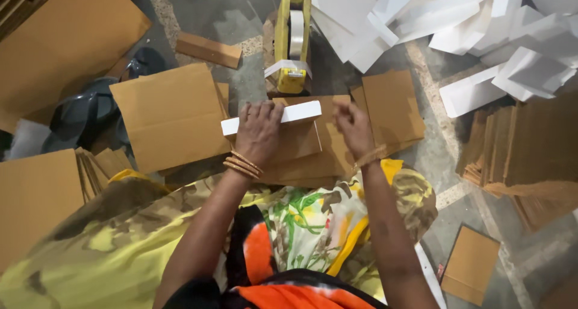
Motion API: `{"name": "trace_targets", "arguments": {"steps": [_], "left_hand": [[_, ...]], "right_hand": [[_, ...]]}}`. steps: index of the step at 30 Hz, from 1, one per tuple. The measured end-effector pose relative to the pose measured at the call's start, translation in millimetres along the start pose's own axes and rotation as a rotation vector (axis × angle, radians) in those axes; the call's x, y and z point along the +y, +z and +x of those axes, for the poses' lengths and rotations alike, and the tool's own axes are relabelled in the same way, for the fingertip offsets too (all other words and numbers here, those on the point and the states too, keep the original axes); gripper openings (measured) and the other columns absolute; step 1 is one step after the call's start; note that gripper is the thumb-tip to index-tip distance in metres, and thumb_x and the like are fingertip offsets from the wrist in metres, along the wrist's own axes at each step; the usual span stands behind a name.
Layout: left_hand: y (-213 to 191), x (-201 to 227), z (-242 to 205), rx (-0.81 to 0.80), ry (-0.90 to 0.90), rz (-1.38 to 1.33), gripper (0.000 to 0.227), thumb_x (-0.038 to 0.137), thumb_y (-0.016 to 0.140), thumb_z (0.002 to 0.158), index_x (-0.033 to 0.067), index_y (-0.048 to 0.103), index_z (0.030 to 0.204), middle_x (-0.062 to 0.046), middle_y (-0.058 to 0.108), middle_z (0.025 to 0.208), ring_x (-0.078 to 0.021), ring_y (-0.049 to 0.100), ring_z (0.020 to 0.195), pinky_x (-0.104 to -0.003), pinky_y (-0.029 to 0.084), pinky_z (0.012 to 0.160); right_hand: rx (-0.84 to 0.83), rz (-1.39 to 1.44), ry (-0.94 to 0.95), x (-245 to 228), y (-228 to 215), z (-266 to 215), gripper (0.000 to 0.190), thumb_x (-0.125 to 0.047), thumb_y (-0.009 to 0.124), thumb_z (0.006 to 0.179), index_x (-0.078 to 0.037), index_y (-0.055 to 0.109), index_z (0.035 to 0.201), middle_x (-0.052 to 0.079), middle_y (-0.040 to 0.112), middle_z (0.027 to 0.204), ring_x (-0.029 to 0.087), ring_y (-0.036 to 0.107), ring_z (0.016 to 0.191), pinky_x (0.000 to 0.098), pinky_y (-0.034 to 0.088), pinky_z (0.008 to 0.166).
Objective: The person sits on the floor and assembles small cardboard boxes by folding flaps and securing them with a handheld tape dispenser. They repeatedly pick up white foam inserts and place them inside the boxes before taping them shut.
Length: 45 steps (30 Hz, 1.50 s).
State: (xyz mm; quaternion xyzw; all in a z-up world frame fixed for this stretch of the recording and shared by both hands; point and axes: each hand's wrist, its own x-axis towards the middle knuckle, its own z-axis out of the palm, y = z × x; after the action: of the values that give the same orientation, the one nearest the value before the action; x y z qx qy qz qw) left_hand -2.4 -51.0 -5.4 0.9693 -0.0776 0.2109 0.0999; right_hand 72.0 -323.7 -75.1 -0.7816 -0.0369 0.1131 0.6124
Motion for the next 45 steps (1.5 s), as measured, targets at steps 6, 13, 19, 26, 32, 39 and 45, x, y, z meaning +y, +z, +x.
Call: {"name": "trace_targets", "arguments": {"steps": [6, 13, 19, 26, 32, 39, 45], "left_hand": [[19, -10, -6, -0.172, 0.007, 0.052, 0.041, 0.018, 0.052, 0.091, 0.0127, 0.054, 0.132, -0.008, 0.061, 0.118, -0.0266, 0.060, 0.112, -0.044, 0.043, 0.099], [25, -14, -9, -0.085, 0.042, 0.028, 0.054, 0.014, 0.052, 0.089, 0.0056, 0.053, 0.143, -0.007, 0.062, 0.110, -0.0236, 0.059, 0.102, -0.041, 0.043, 0.088], [16, -18, 0, -0.167, 0.016, -0.113, 0.037, 0.015, 0.053, 0.092, 0.0099, 0.056, 0.128, -0.008, 0.061, 0.109, -0.0261, 0.060, 0.105, -0.042, 0.043, 0.089], [8, -19, 7, -0.159, 0.054, -0.088, 0.040, 0.015, 0.053, 0.088, 0.0074, 0.056, 0.128, -0.009, 0.060, 0.104, -0.0265, 0.060, 0.099, -0.042, 0.042, 0.086], [11, -22, 5, -0.121, 0.091, -0.100, 0.040, 0.016, 0.055, 0.090, 0.0059, 0.056, 0.129, -0.009, 0.061, 0.107, -0.0259, 0.060, 0.102, -0.042, 0.042, 0.088], [12, -25, 5, -0.146, 0.090, -0.144, 0.041, 0.015, 0.055, 0.089, 0.0092, 0.057, 0.129, -0.008, 0.061, 0.105, -0.0255, 0.059, 0.102, -0.042, 0.042, 0.089], [15, -28, -1, -0.130, 0.102, -0.113, 0.041, 0.013, 0.055, 0.090, 0.0107, 0.057, 0.131, -0.007, 0.061, 0.107, -0.0239, 0.059, 0.104, -0.041, 0.042, 0.089]], "right_hand": [[-0.124, 0.068, 0.203, -53, 52, 117, 0.027, -0.026, 0.063, 0.103, -0.005, 0.074, 0.116, -0.004, 0.069, 0.089, 0.005, 0.051, 0.067, 0.0215, 0.044, 0.058], [-0.160, 0.012, 0.126, -87, 71, 107, 0.020, -0.022, 0.067, 0.102, -0.003, 0.071, 0.099, -0.001, 0.067, 0.083, 0.006, 0.058, 0.072, 0.0239, 0.047, 0.062], [-0.177, 0.115, 0.002, -74, 46, -22, 0.014, -0.016, 0.067, 0.102, -0.002, 0.067, 0.106, 0.002, 0.065, 0.083, 0.009, 0.059, 0.075, 0.0247, 0.049, 0.070], [-0.062, 0.359, 0.320, -21, 68, -37, 0.019, -0.009, 0.071, 0.093, -0.002, 0.067, 0.110, 0.002, 0.071, 0.088, 0.013, 0.068, 0.078, 0.0280, 0.058, 0.069], [0.146, -0.120, 0.093, -12, 68, -11, 0.020, -0.005, 0.074, 0.088, 0.001, 0.063, 0.103, 0.011, 0.072, 0.090, 0.020, 0.070, 0.077, 0.0319, 0.058, 0.065], [-0.239, -0.427, -0.041, -30, 36, 16, 0.060, -0.011, 0.083, 0.082, -0.002, 0.051, 0.131, 0.016, 0.071, 0.111, 0.021, 0.070, 0.101, 0.0329, 0.055, 0.085], [-0.284, 0.105, 0.030, -43, 22, 64, 0.067, -0.004, 0.060, 0.097, -0.005, 0.035, 0.160, 0.014, 0.070, 0.122, 0.018, 0.069, 0.111, 0.0321, 0.057, 0.097]]}}
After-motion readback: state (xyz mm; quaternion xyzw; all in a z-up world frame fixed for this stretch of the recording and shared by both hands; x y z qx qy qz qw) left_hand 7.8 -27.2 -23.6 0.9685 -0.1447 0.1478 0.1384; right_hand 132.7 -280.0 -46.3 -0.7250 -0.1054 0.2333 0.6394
